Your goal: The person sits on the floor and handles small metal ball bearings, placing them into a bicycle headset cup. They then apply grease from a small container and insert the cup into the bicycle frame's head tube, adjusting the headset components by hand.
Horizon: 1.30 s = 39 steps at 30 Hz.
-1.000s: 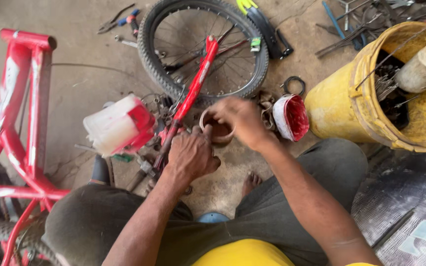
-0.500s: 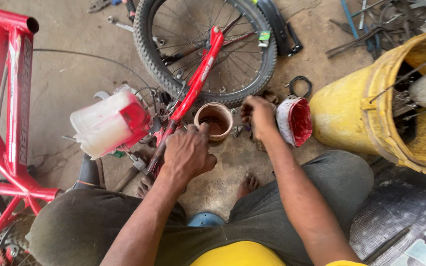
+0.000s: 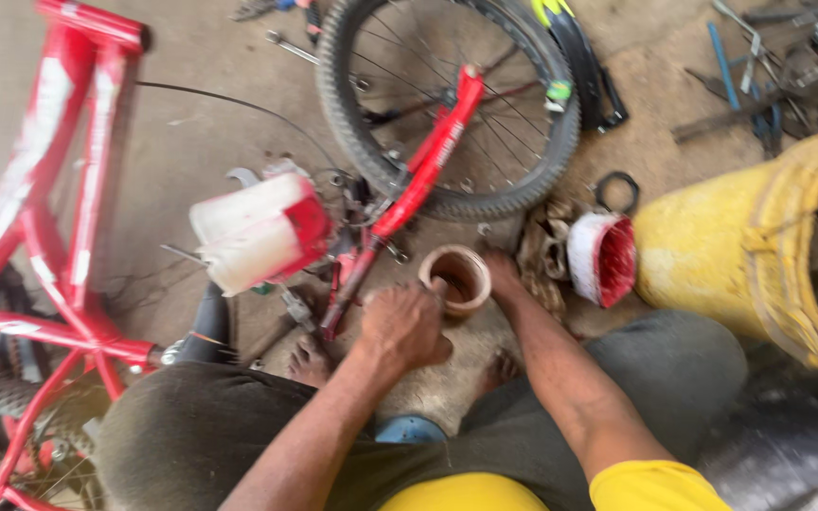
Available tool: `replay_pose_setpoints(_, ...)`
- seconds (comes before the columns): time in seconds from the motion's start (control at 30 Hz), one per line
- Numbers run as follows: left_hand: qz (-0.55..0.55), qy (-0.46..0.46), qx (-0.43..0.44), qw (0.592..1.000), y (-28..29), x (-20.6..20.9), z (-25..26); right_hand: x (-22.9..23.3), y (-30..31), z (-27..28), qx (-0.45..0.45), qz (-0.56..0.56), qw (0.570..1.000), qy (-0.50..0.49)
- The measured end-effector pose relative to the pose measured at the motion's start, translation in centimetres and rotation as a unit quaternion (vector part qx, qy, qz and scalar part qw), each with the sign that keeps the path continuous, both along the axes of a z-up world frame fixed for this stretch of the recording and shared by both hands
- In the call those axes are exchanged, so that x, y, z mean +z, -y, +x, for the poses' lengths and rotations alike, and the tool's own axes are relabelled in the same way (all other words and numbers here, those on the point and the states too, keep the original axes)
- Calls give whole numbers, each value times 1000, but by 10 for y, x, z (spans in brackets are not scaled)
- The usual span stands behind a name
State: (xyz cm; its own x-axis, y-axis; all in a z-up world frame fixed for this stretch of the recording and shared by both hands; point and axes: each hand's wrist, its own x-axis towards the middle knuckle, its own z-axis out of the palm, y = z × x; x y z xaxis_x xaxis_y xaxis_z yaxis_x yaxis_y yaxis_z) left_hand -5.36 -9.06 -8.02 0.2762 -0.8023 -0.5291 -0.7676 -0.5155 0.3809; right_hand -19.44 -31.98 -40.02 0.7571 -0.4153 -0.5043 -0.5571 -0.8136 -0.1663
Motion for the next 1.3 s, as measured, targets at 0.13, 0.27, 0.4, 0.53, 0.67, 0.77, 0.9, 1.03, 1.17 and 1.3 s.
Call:
replay_pose_setpoints(0.13, -51, -6, 13, 999, -17, -3, -6, -12, -8, -8, 2, -32, 999, 28)
replay_pose_setpoints(0.27, -5, -10, 18, 1000, -18, 0, -1, -2, -4, -3, -3, -60, 997, 57)
replay_pose_setpoints(0.4, 4, -9, -1, 1000, -18, 2, 1, 13, -4, 5, -18, -59, 996, 63)
replay_pose_setpoints(0.53, -20, 10, -11, 1000, -18, -1, -3, 28, -6, 3, -1, -53, 999, 14)
replay_pose_setpoints(0.67, 33, -15, -11, 999, -16, -4, -10, 36, -23, -1, 27, -50, 998, -26)
replay_pose_setpoints(0.77, 44, -17, -19, 999, -19, -2, -13, 39, -28, 1, 34, -57, 997, -26)
replay_pose_setpoints(0.9, 16, -26, 4, 1000, -29, 8, -9, 39, -28, 5, 42, -81, 996, 7)
replay_pose_setpoints(1.03, 27, -21, 16, 999, -33, 18, 0, 53, -22, 8, 68, -87, 990, 91)
replay_pose_setpoints(1.17, -43, 12, 22, 999, -30, 15, 6, 110, -10, 45, 44, -31, 998, -44)
replay_pose_setpoints(1.3, -32, 10, 10, 999, -21, 10, 5, 238, -16, 44, -144, 13, 990, 1)
